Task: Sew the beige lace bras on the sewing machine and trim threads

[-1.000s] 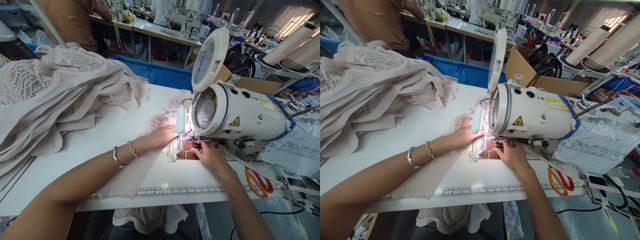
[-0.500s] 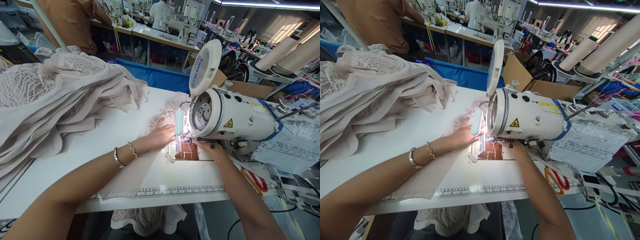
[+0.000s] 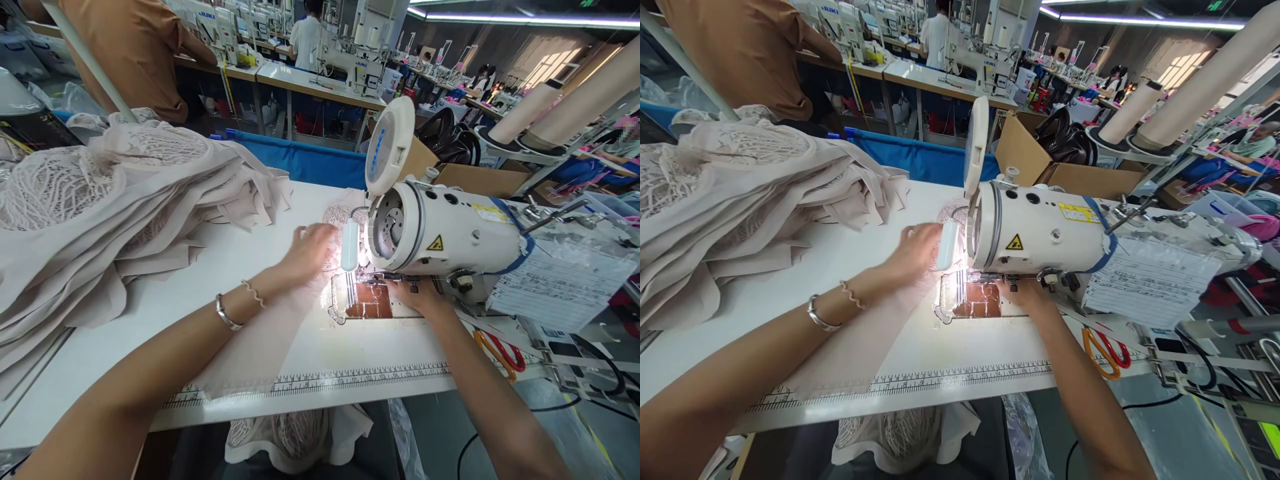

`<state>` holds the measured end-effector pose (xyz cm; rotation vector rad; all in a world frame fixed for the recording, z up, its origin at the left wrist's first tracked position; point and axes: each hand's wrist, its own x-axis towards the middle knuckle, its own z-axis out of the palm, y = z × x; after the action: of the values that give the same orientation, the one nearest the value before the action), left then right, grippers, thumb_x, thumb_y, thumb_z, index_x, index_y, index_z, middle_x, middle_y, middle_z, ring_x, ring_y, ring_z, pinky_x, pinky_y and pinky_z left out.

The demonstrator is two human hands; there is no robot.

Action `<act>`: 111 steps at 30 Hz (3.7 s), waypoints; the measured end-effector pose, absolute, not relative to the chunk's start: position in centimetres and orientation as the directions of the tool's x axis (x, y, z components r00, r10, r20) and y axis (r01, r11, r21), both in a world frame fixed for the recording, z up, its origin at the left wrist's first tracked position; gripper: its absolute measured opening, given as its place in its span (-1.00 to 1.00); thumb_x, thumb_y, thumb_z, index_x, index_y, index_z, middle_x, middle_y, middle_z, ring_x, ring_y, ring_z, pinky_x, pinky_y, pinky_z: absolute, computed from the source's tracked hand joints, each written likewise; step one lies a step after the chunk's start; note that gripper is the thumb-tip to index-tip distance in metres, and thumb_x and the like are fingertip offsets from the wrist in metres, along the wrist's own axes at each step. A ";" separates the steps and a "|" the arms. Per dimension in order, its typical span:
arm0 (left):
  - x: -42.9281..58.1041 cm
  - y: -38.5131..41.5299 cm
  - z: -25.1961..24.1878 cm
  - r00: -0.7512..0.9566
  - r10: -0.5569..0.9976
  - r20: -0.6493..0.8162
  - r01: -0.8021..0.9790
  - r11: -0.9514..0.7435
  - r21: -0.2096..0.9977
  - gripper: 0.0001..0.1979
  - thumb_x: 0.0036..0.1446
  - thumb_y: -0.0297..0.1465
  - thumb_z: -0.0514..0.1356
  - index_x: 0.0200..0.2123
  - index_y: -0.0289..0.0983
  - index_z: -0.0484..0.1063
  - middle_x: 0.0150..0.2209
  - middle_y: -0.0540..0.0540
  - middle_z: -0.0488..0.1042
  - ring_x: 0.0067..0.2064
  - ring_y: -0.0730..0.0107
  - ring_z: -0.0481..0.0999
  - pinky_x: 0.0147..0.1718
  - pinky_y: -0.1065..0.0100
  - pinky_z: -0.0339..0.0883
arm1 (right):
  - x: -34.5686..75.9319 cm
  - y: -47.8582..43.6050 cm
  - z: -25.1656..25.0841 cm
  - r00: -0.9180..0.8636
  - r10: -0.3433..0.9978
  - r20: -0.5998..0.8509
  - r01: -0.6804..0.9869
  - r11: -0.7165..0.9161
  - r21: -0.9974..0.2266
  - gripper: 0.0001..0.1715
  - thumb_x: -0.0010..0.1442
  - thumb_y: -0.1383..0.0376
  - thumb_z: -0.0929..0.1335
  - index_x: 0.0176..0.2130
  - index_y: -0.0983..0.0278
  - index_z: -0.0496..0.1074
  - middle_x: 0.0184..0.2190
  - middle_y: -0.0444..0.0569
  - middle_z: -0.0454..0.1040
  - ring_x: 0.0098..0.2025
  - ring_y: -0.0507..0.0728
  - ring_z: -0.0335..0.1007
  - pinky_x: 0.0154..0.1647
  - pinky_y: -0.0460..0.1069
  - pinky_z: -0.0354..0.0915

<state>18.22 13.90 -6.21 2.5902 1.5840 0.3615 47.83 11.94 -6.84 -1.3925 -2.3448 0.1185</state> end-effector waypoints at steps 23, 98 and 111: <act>18.3 -7.8 -8.0 0.527 0.850 0.000 0.835 -0.518 0.187 -0.54 0.26 -0.59 0.08 0.20 -0.25 0.38 -0.26 -0.12 0.55 -0.44 0.28 0.55 -0.49 0.37 0.32 | 42.5 -5.4 -6.3 -0.564 0.789 0.243 0.425 0.530 -0.734 -0.73 0.00 0.46 0.33 -0.47 0.19 0.13 -0.45 -0.17 0.29 -0.40 0.04 0.21 -0.35 -0.06 0.17; 22.0 -9.0 -6.3 0.632 0.761 -0.150 -0.425 0.501 0.754 -0.46 0.18 -0.08 0.35 -0.56 -0.24 0.13 -0.62 0.12 0.16 -0.60 0.60 0.07 -0.61 0.49 0.00 | 44.8 -8.2 -3.9 -0.845 0.531 -0.060 0.259 0.309 -0.915 -0.69 0.29 0.04 0.42 -0.19 0.24 0.50 -0.40 -0.05 0.59 -0.43 0.06 0.46 -0.37 -0.08 0.29; 23.1 -13.7 -3.8 0.457 0.746 0.484 0.314 -0.645 0.697 -0.82 0.40 -0.31 0.16 -0.04 -0.28 0.45 -0.22 -0.10 0.58 -0.18 0.31 0.53 -0.20 0.37 0.45 | 45.6 -12.6 -2.6 -0.512 0.858 0.026 0.171 0.131 -0.977 -0.64 0.33 0.17 0.39 -0.47 0.25 0.40 -0.65 -0.24 0.19 -0.64 -0.07 -0.03 -0.61 -0.09 -0.05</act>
<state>23.14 -13.67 -3.83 2.1897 0.8829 1.0956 45.56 -12.57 -2.56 -0.9935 -1.7927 1.4211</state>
